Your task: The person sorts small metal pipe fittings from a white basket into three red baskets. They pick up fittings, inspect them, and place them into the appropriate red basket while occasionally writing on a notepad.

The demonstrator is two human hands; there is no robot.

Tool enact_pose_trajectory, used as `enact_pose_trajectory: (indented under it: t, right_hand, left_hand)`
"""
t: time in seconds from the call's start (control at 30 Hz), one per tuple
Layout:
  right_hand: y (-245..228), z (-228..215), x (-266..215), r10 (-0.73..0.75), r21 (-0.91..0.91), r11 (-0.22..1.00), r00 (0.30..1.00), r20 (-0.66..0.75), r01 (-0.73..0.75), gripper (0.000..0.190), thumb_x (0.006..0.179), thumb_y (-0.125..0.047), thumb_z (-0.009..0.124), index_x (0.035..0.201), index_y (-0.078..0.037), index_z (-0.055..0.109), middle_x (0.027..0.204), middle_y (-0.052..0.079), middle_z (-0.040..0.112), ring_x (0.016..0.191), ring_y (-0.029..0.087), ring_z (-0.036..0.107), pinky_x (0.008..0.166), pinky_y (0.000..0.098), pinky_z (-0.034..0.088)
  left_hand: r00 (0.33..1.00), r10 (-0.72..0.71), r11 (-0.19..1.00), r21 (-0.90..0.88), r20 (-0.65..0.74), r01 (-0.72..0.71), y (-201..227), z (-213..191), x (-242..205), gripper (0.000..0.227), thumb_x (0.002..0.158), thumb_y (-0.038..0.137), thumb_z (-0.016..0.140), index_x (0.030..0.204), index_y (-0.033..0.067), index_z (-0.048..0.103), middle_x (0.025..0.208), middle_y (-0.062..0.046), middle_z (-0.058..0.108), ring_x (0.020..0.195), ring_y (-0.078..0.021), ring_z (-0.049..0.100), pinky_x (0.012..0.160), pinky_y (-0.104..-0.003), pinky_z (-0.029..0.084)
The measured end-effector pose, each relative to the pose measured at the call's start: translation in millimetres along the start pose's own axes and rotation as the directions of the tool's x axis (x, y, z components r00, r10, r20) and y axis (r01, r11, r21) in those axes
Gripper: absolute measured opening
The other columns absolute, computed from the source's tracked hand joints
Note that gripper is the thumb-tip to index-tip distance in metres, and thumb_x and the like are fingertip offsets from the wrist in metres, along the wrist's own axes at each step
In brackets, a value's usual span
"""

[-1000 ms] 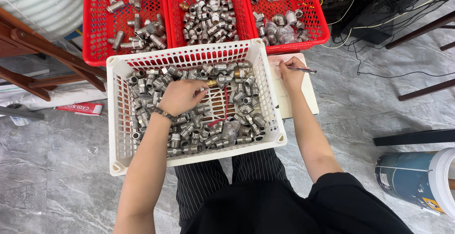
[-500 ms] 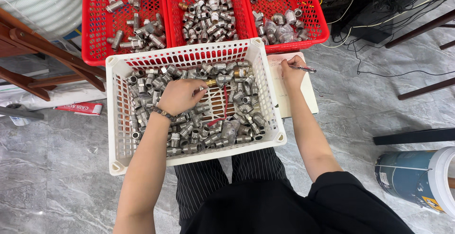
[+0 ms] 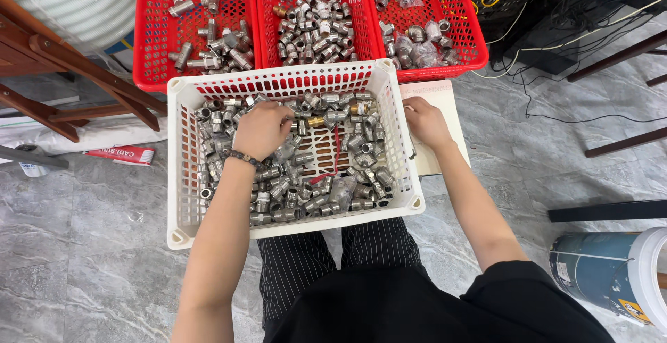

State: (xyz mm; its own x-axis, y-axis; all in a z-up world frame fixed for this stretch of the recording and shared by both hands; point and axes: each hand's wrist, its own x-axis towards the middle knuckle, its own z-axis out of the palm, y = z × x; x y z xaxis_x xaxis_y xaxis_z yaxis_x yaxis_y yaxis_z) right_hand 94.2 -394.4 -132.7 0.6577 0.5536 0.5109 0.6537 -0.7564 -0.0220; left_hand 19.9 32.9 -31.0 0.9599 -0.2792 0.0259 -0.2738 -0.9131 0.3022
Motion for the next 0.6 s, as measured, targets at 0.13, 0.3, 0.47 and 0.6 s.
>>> enact_pose_trajectory:
  t: [0.13, 0.3, 0.47, 0.6]
  right_hand:
    - [0.7, -13.3, 8.8, -0.034, -0.055, 0.998, 0.999, -0.026, 0.032, 0.024, 0.086, 0.007, 0.07, 0.101, -0.011, 0.076, 0.11, 0.004, 0.073, 0.103, 0.022, 0.072, 0.077, 0.0281, 0.061]
    - [-26.6, -66.9, 69.6, -0.046, 0.035, 0.997, 0.895, -0.444, 0.068, 0.038, 0.083, 0.008, 0.067, 0.109, -0.016, 0.08, 0.101, 0.002, 0.068, 0.089, 0.022, 0.069, 0.068, 0.0309, 0.059]
    - [-101.7, -137.0, 142.2, -0.025, 0.231, 0.955, 0.829, -0.558, 0.185, 0.034, 0.082, 0.013, 0.065, 0.101, -0.01, 0.081, 0.095, 0.006, 0.068, 0.081, 0.024, 0.065, 0.06, 0.0317, 0.056]
    - [-155.0, -145.9, 171.5, 0.154, 0.642, 0.753, 0.91, -0.386, 0.145, 0.029, 0.088, 0.007, 0.06, 0.105, -0.007, 0.079, 0.092, 0.011, 0.07, 0.084, 0.023, 0.064, 0.062, 0.0311, 0.056]
  left_hand:
    - [0.988, 0.023, 1.0, 0.004, 0.15, -0.024, 26.6, -7.6, -3.8, 0.026, 0.093, 0.028, 0.068, 0.118, 0.0261, 0.076, 0.1, 0.0, 0.074, 0.108, -0.0202, 0.066, 0.093, -0.039, 0.057]
    - [0.933, 0.143, 0.915, 0.315, 0.329, -0.251, 14.0, 85.9, 9.6, 0.034, 0.077, 0.045, 0.083, 0.101, 0.0204, 0.079, 0.106, -0.005, 0.074, 0.115, -0.028, 0.059, 0.101, -0.049, 0.045]
    - [0.944, 0.221, 0.871, 0.386, 0.246, -0.304, 14.0, 104.4, 10.7, 0.028, 0.076, 0.037, 0.083, 0.09, 0.0134, 0.08, 0.099, -0.01, 0.072, 0.11, -0.0301, 0.058, 0.097, -0.049, 0.043]
    - [0.933, 0.253, 0.863, 0.377, 0.256, -0.337, 30.0, 65.1, 1.6, 0.021, 0.078, 0.035, 0.078, 0.082, 0.0136, 0.079, 0.101, -0.01, 0.073, 0.109, -0.0281, 0.059, 0.101, -0.049, 0.042]
